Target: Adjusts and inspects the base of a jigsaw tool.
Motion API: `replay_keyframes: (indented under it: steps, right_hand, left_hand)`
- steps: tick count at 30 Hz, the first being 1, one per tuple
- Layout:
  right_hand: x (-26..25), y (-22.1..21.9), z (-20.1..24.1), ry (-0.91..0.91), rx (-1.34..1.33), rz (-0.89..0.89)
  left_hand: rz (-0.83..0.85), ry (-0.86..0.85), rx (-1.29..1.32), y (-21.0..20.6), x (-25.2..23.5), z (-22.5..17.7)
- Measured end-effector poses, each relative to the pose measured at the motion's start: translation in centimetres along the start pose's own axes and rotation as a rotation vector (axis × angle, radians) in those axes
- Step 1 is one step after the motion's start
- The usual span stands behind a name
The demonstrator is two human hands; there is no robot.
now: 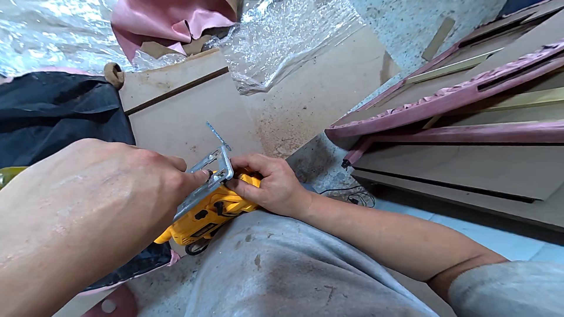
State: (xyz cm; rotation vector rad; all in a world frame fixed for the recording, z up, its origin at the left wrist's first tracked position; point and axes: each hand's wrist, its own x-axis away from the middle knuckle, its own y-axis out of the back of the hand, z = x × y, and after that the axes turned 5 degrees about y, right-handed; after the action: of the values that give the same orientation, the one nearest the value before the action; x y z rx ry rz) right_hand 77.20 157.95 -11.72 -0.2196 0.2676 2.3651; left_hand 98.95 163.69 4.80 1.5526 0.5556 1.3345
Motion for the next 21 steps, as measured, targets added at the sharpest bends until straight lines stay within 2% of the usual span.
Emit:
replay_keyframes:
  steps: [8,15,17,19,21]
  right_hand:
    - [-0.2,-0.4,0.2,-0.059,0.005,-0.043]
    - [-0.4,-0.4,0.3,-0.08,-0.028,-0.05]
    - [-0.4,-0.4,0.3,-0.074,-0.05,-0.055]
    - [-0.4,-0.3,0.3,-0.079,-0.06,-0.056]
    - [-0.3,-0.2,0.3,-0.079,-0.08,-0.056]
  left_hand:
    - [-0.006,0.065,0.047,-0.9,0.8,0.1]
    - [-0.124,0.347,0.388,-1.6,2.1,1.3]
    - [-0.187,0.415,0.556,-2.6,2.0,1.3]
    - [-0.269,0.402,0.763,-3.4,1.7,0.0]
    - [-0.289,0.362,0.844,-3.8,0.9,-1.9]
